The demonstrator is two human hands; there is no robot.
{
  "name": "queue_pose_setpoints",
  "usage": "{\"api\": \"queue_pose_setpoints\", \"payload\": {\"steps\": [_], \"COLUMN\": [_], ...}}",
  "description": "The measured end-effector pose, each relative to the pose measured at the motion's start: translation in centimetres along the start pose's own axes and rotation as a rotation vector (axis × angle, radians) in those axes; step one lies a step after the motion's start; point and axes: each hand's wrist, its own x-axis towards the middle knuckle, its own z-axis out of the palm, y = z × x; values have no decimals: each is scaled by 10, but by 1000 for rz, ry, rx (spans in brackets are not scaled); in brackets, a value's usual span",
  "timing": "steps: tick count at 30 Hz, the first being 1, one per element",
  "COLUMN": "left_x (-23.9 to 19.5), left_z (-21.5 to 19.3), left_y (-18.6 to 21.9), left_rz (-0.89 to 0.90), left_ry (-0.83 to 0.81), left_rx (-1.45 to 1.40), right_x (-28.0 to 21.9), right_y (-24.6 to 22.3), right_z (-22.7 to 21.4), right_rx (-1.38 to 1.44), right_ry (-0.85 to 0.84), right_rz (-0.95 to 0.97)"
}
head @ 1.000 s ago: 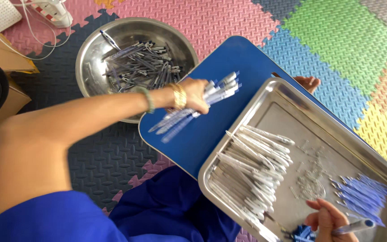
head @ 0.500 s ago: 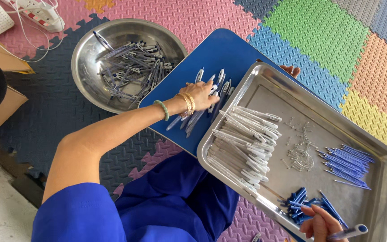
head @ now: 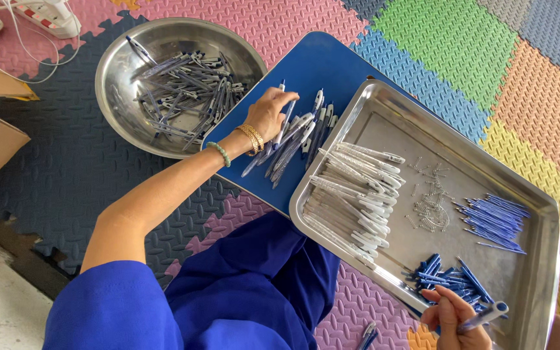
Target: The person assembles pens by inserting blue ink cartridges into clear pen bodies. They pick up a pen body and a cartridge, insert the cartridge, and place the assembled pen on a metal tray. The person repeats this process multiple times, occasionally picking up pens from a metal bowl.
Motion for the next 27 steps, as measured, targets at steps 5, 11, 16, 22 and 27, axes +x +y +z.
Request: {"api": "queue_pose_setpoints", "payload": {"steps": [5, 11, 16, 22, 27], "left_x": [-1, -2, -7, -28, -71], "left_z": [2, 3, -11, -74, -83], "left_y": [4, -21, -16, 77, 161], "left_rz": [-108, -147, -215, -119, -287], "left_ry": [-43, -36, 37, 110, -379], "left_rx": [-13, -121, -280, -388, -1181], "right_x": [-12, -8, 5, 27, 26], "right_y": [-11, 0, 28, 33, -4], "right_z": [17, 29, 39, 62, 71], "right_rx": [27, 133, 363, 451, 560], "right_ry": [50, 66, 84, 453, 164], "right_rz": [-65, -61, -128, -41, -241]}}
